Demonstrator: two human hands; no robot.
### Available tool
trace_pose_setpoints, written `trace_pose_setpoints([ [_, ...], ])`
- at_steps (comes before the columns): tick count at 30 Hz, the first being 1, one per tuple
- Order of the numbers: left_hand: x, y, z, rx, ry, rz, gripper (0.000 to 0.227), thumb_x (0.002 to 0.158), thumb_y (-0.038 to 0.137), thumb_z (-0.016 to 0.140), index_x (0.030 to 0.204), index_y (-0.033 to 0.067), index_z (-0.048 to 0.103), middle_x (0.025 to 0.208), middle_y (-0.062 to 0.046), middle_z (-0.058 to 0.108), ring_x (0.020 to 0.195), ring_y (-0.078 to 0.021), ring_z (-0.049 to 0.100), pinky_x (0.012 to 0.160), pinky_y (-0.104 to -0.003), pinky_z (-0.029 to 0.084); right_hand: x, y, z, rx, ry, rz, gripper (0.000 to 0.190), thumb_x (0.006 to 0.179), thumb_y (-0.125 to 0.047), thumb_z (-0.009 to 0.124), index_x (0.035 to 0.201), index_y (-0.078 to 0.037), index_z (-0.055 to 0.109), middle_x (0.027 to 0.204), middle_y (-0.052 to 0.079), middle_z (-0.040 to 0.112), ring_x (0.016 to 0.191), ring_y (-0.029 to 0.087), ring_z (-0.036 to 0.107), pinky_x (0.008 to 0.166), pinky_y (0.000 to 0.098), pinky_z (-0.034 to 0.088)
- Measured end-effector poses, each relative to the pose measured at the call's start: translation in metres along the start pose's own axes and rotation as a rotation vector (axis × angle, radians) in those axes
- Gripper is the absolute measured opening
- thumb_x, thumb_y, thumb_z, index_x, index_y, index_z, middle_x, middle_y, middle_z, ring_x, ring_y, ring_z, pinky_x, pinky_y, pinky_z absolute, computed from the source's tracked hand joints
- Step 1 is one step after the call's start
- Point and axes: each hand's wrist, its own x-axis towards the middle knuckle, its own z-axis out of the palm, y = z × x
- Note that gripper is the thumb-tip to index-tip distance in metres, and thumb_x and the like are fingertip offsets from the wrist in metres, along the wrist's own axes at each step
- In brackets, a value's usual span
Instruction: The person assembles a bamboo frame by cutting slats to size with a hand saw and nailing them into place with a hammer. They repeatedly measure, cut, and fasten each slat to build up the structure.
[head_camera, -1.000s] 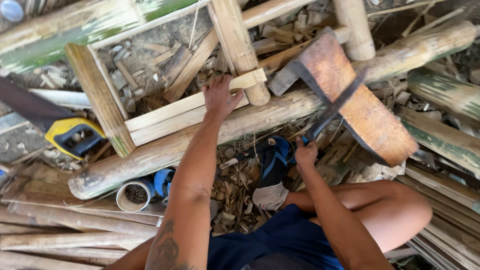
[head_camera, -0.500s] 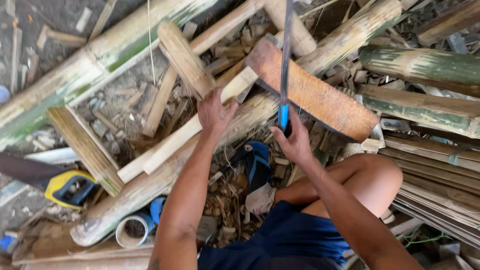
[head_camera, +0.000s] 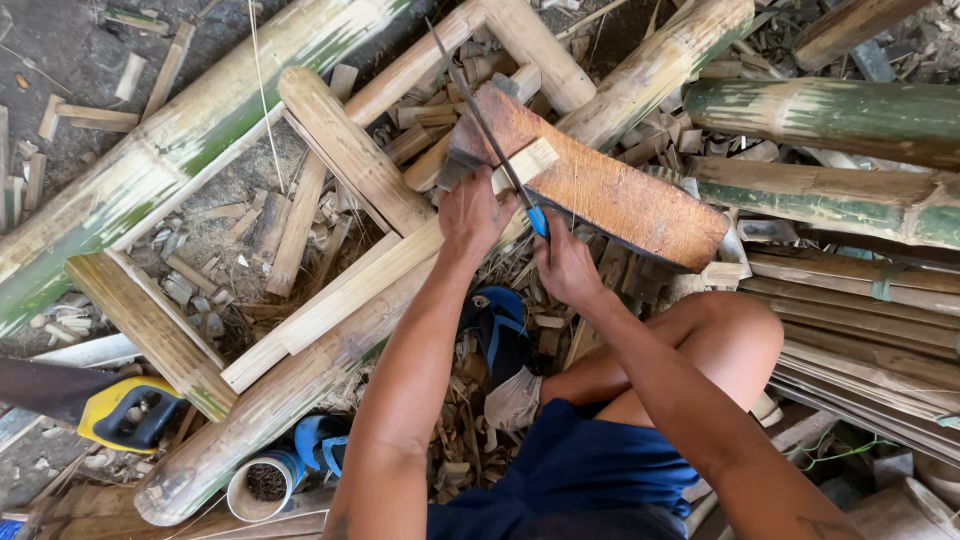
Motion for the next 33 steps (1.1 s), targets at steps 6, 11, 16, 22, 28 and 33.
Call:
trace_pose_setpoints([
  [6, 0.004, -0.005, 0.011, 0.05, -0.007, -0.012, 0.06, 0.087, 0.052, 0.072, 0.127, 0.0081, 0.06, 0.118, -0.019, 0.07, 0.109, -0.0323, 0.068, 0.098, -0.052, 0.048, 0.005, 0.016, 0.014, -0.098, -0.043, 0.16, 0.034, 0.102, -0.016, 0.055, 0.131, -0.003, 0.042, 0.076, 0.029, 0.066, 0.068, 0.054, 0.064, 0.062, 0.0636, 0.05],
  [11, -0.057, -0.071, 0.011, 0.15, 0.029, -0.022, 0.074, 0.089, 0.054, 0.069, 0.144, 0.0098, 0.049, 0.13, -0.019, 0.065, 0.106, -0.0298, 0.068, 0.088, -0.051, 0.056, 0.004, 0.028, 0.029, -0.111, -0.02, 0.168, 0.034, 0.101, -0.018, 0.057, 0.128, -0.003, 0.043, 0.076, 0.029, 0.066, 0.068, 0.054, 0.064, 0.063, 0.064, 0.05],
  [16, -0.111, -0.094, -0.006, -0.024, 0.033, 0.063, 0.053, 0.104, 0.034, 0.059, 0.149, 0.0078, 0.047, 0.118, -0.025, 0.066, 0.089, -0.0316, 0.069, 0.075, -0.048, 0.062, 0.012, 0.021, 0.019, -0.036, 0.064, 0.151, 0.031, 0.102, -0.019, 0.057, 0.124, -0.002, 0.044, 0.074, 0.03, 0.066, 0.064, 0.053, 0.063, 0.06, 0.0631, 0.051],
  [22, -0.114, -0.004, 0.012, -0.457, -0.199, 0.018, 0.038, 0.104, 0.022, 0.051, 0.137, 0.0033, 0.051, 0.093, -0.027, 0.069, 0.075, -0.041, 0.068, 0.062, -0.054, 0.054, 0.016, 0.027, -0.018, 0.007, 0.319, 0.109, 0.025, 0.103, -0.015, 0.052, 0.123, -0.001, 0.046, 0.071, 0.027, 0.064, 0.06, 0.048, 0.064, 0.05, 0.0556, 0.051],
  [28, -0.108, 0.021, 0.024, -0.514, -0.2, 0.05, 0.038, 0.103, 0.02, 0.052, 0.135, 0.0005, 0.054, 0.081, -0.027, 0.067, 0.073, -0.0474, 0.067, 0.062, -0.055, 0.048, 0.013, 0.053, -0.045, -0.167, 0.183, 0.243, 0.023, 0.106, -0.02, 0.055, 0.116, -0.001, 0.045, 0.07, 0.027, 0.065, 0.057, 0.048, 0.065, 0.052, 0.0582, 0.053],
  [33, -0.107, 0.014, 0.051, -0.443, -0.146, 0.187, 0.043, 0.105, 0.026, 0.051, 0.136, -0.0037, 0.052, 0.083, -0.024, 0.067, 0.07, -0.0438, 0.063, 0.06, -0.054, 0.049, 0.009, 0.068, -0.043, -0.203, 0.274, 0.263, 0.025, 0.102, -0.02, 0.06, 0.115, -0.003, 0.047, 0.075, 0.031, 0.065, 0.069, 0.054, 0.064, 0.063, 0.063, 0.051],
])
